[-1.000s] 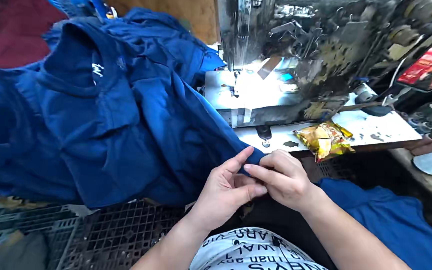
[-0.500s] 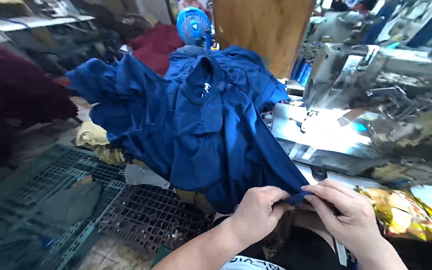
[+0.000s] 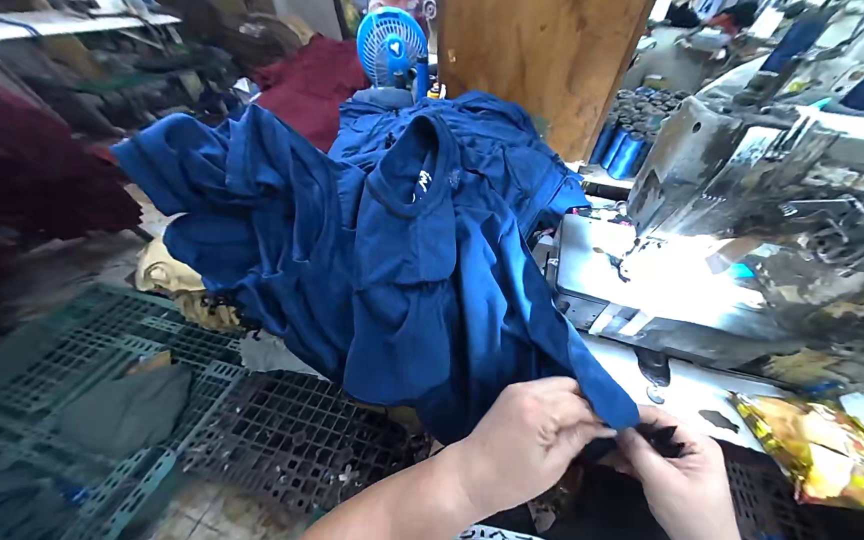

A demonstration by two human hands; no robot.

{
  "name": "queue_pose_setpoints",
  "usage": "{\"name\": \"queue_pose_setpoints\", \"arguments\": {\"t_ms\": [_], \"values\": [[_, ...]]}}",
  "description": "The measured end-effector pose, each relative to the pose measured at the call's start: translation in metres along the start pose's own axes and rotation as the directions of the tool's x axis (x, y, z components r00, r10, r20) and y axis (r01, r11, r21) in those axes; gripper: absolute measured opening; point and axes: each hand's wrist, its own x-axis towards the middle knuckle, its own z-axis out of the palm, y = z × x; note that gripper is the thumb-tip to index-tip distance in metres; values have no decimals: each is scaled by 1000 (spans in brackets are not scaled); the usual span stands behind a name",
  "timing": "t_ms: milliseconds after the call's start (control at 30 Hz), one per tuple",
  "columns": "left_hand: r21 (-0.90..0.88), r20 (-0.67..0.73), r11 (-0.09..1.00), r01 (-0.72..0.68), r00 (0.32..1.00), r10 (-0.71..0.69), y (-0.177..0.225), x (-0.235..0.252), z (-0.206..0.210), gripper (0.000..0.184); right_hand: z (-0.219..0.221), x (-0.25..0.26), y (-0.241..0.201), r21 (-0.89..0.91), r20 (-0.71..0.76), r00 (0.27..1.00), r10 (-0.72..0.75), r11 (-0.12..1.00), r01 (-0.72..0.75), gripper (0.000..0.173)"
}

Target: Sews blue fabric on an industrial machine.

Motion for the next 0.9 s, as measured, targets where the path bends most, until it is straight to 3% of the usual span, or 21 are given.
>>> {"name": "queue_pose_setpoints", "arguments": {"t_ms": [67, 133, 233, 300, 333, 400, 500, 600, 733, 900], "values": [[-174, -120, 979, 102, 985, -124, -1, 2, -15, 12, -7, 8, -2, 110, 7, 991, 130, 985, -130, 22], [-446, -161, 865, 231, 930, -331, 1, 11, -35, 16, -20, 23, -7, 177, 4, 973, 229, 958, -227, 23], [-649, 8, 638, 415, 842, -540, 26, 30, -67, 26, -43, 41, -27, 112, 32, 966, 255, 960, -257, 17], [-539, 69, 694, 477, 846, -528, 39, 36, -80, 24, -53, 47, -33, -15, 122, 974, 191, 981, -191, 10], [-447, 85, 767, 460, 875, -476, 42, 36, -84, 20, -56, 48, -29, -79, 169, 975, 146, 988, -134, 18], [-275, 164, 906, 322, 944, -286, 39, 33, -91, 11, -55, 49, -14, -176, 179, 982, 64, 984, -32, 23], [26, 229, 997, 66, 971, -70, 31, 26, -96, 21, -50, 49, -9, -177, 130, 991, 35, 984, -11, 4], [339, 161, 940, -39, 987, -18, 28, 17, -95, 27, -57, 44, -10, -37, 200, 979, 29, 999, -22, 12], [498, 74, 866, -28, 997, -10, 36, 16, -86, 26, -61, 36, -18, 152, 194, 980, -35, 988, 5, 15], [594, 22, 797, -108, 993, 118, 32, 10, -79, 20, -67, 36, -15, 64, 281, 922, -267, 963, 260, 22]]}}
